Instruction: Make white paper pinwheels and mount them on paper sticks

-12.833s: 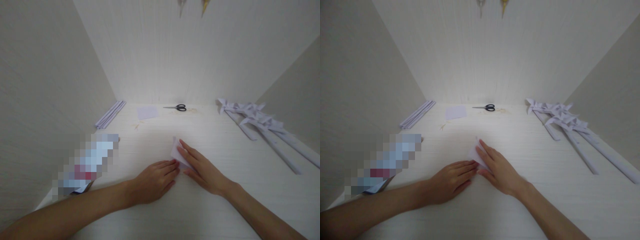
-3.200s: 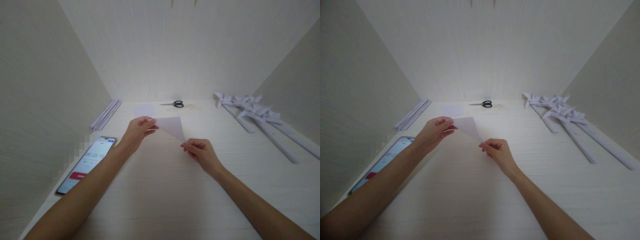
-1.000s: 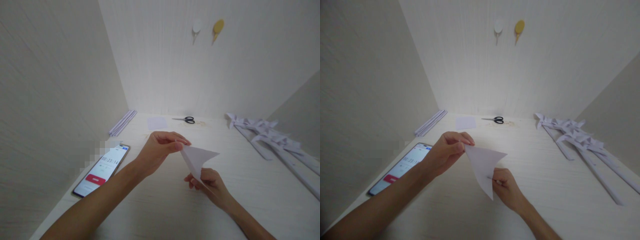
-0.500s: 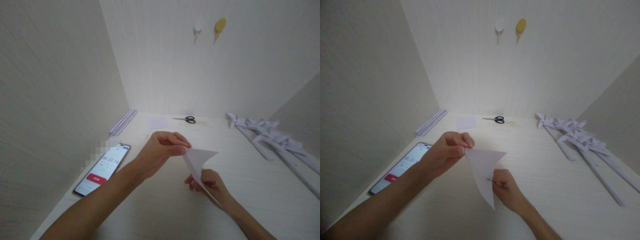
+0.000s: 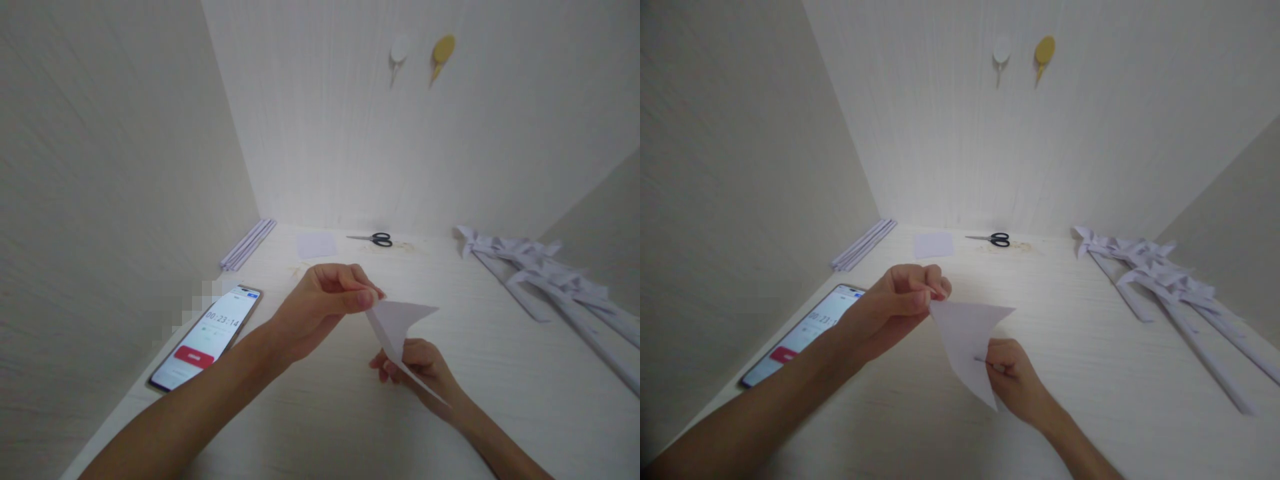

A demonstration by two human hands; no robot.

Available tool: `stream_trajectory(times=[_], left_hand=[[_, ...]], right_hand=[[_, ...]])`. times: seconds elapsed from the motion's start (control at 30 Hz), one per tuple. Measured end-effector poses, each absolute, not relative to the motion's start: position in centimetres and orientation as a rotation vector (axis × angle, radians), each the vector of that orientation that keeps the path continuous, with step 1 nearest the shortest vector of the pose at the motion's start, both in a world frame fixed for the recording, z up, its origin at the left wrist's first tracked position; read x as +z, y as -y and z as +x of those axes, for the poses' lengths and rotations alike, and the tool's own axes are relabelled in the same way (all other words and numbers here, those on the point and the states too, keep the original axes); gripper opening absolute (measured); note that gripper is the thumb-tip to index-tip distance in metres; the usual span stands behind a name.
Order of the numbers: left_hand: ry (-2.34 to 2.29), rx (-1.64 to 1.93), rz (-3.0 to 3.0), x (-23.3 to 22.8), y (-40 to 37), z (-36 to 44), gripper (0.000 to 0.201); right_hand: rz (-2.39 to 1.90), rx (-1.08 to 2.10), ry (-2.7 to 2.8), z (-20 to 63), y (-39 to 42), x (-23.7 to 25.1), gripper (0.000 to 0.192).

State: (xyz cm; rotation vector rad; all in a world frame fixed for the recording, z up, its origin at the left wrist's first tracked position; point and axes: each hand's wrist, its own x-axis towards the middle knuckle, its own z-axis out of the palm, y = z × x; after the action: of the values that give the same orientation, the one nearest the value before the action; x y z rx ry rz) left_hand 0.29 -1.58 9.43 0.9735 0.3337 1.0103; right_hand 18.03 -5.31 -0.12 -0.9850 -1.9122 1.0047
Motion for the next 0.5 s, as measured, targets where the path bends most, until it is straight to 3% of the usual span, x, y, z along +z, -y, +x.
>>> stream_trajectory(times=[0.3, 0.5], left_hand=[[-0.564, 1.178, 0.826, 8.0, -0.1, 0.4, 0.010], [-0.755, 1.284, 0.612, 5.9, -1.6, 0.9, 0.001]], right_hand=[[-0.997, 1.245, 1.625, 17.9, 5.5, 0.0, 0.036], [-1.152, 1.138, 1.381, 18.0, 4.9, -0.3, 0.033]])
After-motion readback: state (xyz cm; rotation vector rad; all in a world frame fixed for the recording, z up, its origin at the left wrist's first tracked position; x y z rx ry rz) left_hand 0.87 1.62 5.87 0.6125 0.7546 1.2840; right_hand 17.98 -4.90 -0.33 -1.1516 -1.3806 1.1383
